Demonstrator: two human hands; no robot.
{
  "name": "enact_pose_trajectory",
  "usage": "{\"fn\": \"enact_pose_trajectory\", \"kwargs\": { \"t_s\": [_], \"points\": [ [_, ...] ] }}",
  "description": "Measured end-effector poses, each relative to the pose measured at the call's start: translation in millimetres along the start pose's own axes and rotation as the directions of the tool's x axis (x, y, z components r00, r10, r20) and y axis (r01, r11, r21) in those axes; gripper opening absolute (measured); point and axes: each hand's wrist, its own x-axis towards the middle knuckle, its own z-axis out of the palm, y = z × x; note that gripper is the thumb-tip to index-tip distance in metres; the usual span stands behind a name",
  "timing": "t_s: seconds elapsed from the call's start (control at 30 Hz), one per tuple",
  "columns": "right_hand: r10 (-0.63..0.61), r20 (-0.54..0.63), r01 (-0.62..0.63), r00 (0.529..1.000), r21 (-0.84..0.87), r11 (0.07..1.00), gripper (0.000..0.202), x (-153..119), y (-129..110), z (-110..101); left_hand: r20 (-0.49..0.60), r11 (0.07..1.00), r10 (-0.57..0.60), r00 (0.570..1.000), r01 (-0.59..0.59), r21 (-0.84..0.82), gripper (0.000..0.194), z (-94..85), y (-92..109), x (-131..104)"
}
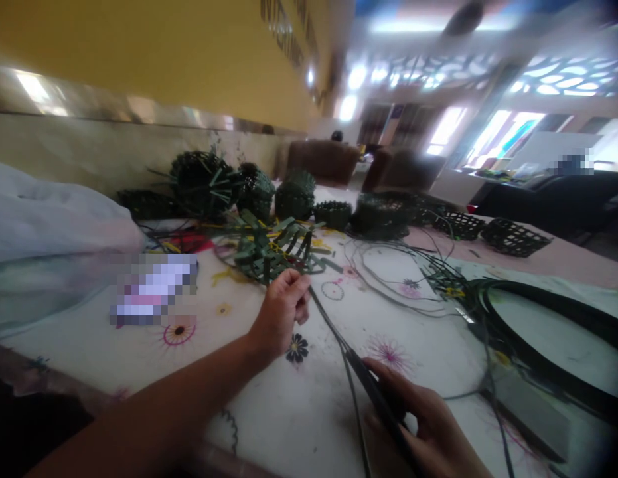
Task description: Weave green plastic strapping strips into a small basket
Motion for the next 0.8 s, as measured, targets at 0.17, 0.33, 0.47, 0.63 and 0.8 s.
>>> {"fn": "enact_pose_trajectory", "kwargs": {
  "t_s": [0.17, 0.33, 0.47, 0.63, 0.8],
  "points": [
    [0.032, -0.009, -0.032, 0.999, 0.017, 0.999, 0.045, -1.1, -1.9, -1.2, -0.006, 1.000, 0.009, 1.000, -0.009, -0.002, 0.030, 1.3, 0.7, -0.9],
    [0.041, -0.010, -0.041, 0.999, -0.011, 0.999, 0.042, -3.6, -10.7, -4.8, -0.011, 1.000, 0.020, 1.000, -0.021, -0.016, 0.029, 1.6, 1.3, -2.2],
    [0.047, 0.018, -0.047, 0.999, 0.007, 0.999, 0.043, -1.4, -9.4, -2.4, -0.017, 0.999, 0.033, 0.999, -0.034, -0.036, 0.028, -1.4, 8.0, 2.4],
    [0.038, 0.000, -0.038, 0.999, 0.031, 0.999, 0.045, -0.2, 1.1, 1.7, 0.037, 0.998, 0.058, 0.998, -0.059, 0.020, 0.025, -3.8, 9.7, 5.4],
    [0.012, -0.020, -0.011, 1.000, 0.061, 0.998, 0.047, -2.1, 7.5, 3.5, 0.064, 0.995, 0.082, 0.995, -0.086, 0.055, 0.022, -2.2, 4.6, 1.2]
  ]
}}
